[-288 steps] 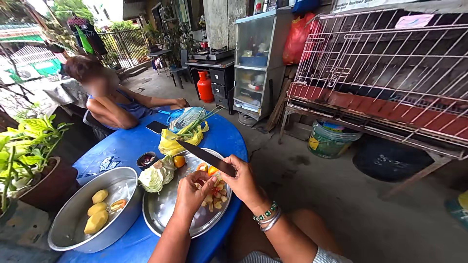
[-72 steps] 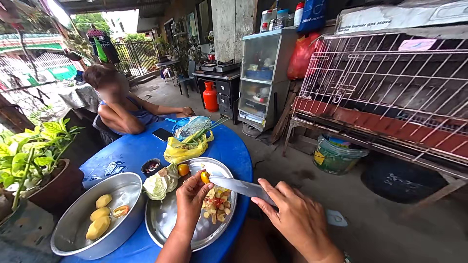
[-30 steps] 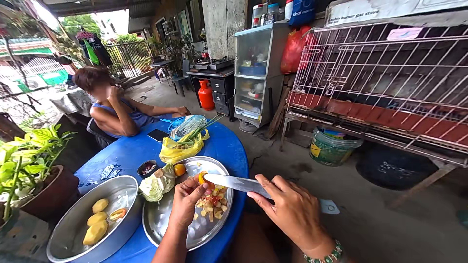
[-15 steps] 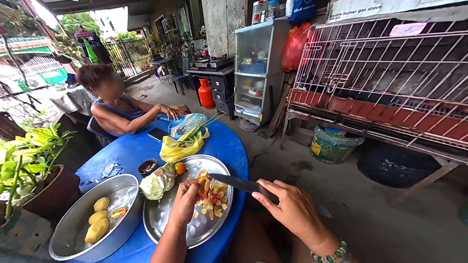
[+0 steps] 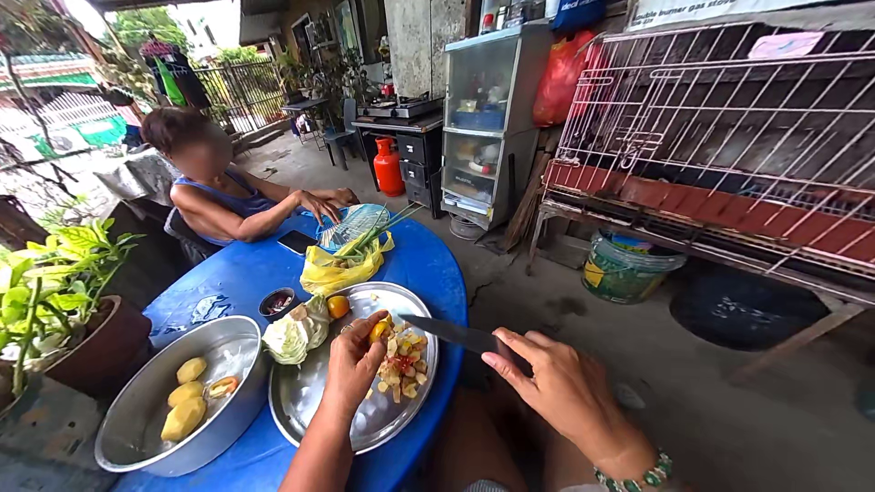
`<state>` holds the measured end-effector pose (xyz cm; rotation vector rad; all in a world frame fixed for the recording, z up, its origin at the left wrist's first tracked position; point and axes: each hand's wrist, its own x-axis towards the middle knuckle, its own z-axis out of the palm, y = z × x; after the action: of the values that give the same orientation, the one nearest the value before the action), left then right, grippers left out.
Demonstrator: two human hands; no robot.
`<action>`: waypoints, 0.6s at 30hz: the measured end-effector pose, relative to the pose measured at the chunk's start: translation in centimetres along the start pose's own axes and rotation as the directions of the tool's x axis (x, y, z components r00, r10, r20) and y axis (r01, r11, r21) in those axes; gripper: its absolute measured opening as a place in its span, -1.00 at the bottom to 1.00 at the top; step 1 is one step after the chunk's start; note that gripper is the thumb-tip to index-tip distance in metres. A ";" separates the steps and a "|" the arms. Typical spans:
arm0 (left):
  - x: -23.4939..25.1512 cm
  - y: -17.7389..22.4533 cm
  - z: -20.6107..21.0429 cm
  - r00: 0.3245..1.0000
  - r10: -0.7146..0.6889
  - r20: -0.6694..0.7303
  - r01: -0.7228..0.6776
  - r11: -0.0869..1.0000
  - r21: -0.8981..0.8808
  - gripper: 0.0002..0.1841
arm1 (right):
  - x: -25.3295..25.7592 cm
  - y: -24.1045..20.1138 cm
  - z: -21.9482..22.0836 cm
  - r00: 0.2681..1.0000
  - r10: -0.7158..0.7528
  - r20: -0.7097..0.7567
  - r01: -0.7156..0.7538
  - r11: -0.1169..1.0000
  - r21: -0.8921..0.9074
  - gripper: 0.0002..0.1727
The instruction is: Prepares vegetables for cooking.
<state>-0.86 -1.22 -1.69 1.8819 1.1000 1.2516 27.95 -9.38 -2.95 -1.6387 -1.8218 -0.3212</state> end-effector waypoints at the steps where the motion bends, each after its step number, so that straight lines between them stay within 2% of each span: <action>1: 0.0 0.1 0.0 1.000 -0.001 -0.017 0.001 1.000 -0.011 -0.60 | -0.1 -0.1 -0.1 0.999 -0.004 0.038 0.007 0.998 -0.064 -0.22; 6: 0.0 0.5 -0.2 0.998 0.011 -0.055 -0.015 0.998 -0.067 -0.65 | -0.2 -0.2 -0.3 0.994 -0.044 0.101 0.059 0.986 -0.156 -0.25; 8: 0.1 0.4 -0.3 1.000 0.019 -0.017 -0.020 0.996 -0.092 -0.66 | -0.1 -0.2 -0.7 0.990 -0.064 0.122 0.085 0.980 -0.178 -0.29; 10: 0.1 0.4 -0.3 0.999 -0.012 0.036 0.019 0.977 -0.211 -0.64 | -0.1 -0.1 -0.9 0.989 -0.075 0.129 0.096 0.981 -0.167 -0.27; 12: 0.1 0.7 -0.3 0.990 -0.109 0.084 0.135 0.897 -0.421 -0.61 | -0.1 0.0 -1.1 0.985 -0.078 0.156 0.107 0.977 -0.187 -0.28; 14: 0.1 1.0 -0.5 0.971 -0.208 0.121 0.239 0.770 -0.591 -0.58 | -0.2 0.2 -1.0 0.987 -0.086 0.136 0.108 0.980 -0.169 -0.28; 18: 0.1 0.7 -0.8 0.959 -0.213 0.185 0.274 0.546 -0.792 -0.63 | -0.2 0.2 -1.2 0.981 -0.099 0.167 0.130 0.973 -0.189 -0.27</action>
<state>-1.34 -1.42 -0.76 0.9962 0.5355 1.2127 28.53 -10.19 -2.24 -1.7385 -2.0647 -0.4491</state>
